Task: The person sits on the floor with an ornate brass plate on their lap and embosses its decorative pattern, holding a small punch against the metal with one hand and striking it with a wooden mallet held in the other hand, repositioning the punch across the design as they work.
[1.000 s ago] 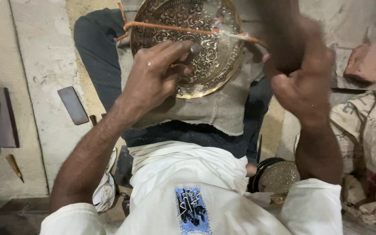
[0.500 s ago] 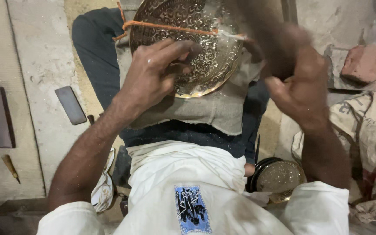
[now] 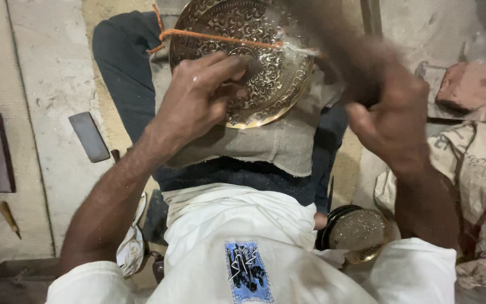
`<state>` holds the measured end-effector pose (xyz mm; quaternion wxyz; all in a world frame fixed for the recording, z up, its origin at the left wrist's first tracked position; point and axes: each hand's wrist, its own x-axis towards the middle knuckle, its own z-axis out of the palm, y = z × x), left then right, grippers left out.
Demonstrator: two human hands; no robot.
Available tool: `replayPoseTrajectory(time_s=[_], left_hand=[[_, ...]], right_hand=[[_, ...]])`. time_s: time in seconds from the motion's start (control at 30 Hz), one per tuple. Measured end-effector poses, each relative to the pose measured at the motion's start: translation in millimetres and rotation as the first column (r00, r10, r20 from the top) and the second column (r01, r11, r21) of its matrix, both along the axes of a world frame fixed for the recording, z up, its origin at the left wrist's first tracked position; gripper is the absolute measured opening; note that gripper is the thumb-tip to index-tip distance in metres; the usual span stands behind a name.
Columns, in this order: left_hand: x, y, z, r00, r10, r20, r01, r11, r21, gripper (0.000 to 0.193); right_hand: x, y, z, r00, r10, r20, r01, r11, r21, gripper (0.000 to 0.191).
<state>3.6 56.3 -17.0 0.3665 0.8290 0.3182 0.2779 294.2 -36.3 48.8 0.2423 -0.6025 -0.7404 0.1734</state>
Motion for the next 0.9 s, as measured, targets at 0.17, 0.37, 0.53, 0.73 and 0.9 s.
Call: replayPoseTrajectory(time_s=[0.17,0.37,0.53,0.73,0.9], left_hand=[[-1.7,0.3,-3.0,1.0,-0.012,0.0,0.012,0.998,0.063,0.025],[1.0,-1.8,-8.4,1.0,0.003,0.02,-0.004,0.999,0.054,0.027],[0.7,-8.0,-6.6,0.999,0.043,-0.019,-0.043,0.999,-0.008,0.03],[2.6,-4.4,-10.3,1.0,0.018,-0.014,-0.018,1.0,0.025,0.025],[1.0,-5.6,-14.2,0.999,0.011,0.042,-0.013,0.998,0.056,0.035]], right_hand=[[4.7,-4.4,-3.6,0.97,0.063,0.236,-0.038,0.993,-0.11,0.053],[-0.9,-7.4,-5.3,0.985,0.075,0.158,-0.078,0.997,0.009,0.057],[17.6,-7.0,-1.6,0.993,-0.047,0.105,0.046,0.999,0.015,0.055],[17.7,-5.4,-23.0,0.986,-0.038,-0.164,0.029,0.998,-0.055,0.055],[22.8,-9.5,-20.3,0.927,0.009,-0.374,-0.009,1.0,0.002,0.056]])
